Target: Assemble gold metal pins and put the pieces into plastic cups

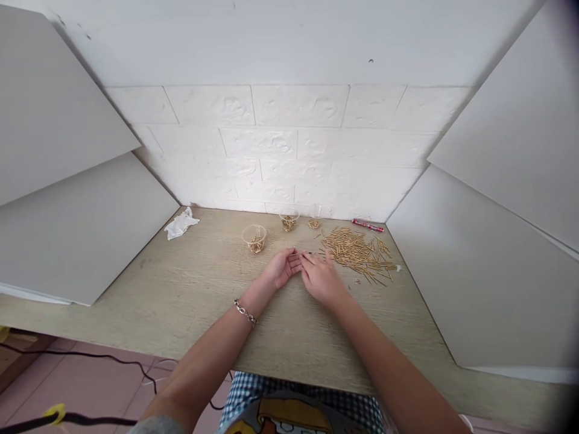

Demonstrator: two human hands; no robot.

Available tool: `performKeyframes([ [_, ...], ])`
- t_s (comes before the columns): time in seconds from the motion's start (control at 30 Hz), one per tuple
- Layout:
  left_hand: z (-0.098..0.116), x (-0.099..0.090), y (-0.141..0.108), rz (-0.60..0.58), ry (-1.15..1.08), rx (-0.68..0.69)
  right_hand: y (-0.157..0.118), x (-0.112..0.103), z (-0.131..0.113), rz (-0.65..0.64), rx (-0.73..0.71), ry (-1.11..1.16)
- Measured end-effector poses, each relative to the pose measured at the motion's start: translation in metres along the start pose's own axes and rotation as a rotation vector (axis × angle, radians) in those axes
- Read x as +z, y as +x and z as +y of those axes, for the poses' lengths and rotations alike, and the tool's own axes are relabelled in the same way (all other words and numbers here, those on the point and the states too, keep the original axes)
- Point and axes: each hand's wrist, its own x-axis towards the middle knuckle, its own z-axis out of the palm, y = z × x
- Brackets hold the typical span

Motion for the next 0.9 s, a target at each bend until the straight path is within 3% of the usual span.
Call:
performKeyframes([
  [0.23,0.001,-0.001,0.001,-0.013,0.036,-0.015,0.005,0.001,0.011,0.029,0.137,0.309],
  [0.4,0.000,-0.003,0.001,-0.042,0.056,-0.015,0.008,0.006,0.023,0.122,0.209,0.383],
  [0.73,0.000,-0.002,-0.001,-0.029,0.090,-0.022,0.005,0.005,0.022,0.098,0.107,0.129],
  [0.9,0.001,-0.003,-0.001,-0.087,0.155,-0.031,0.005,0.003,0.022,0.086,0.058,0.073],
])
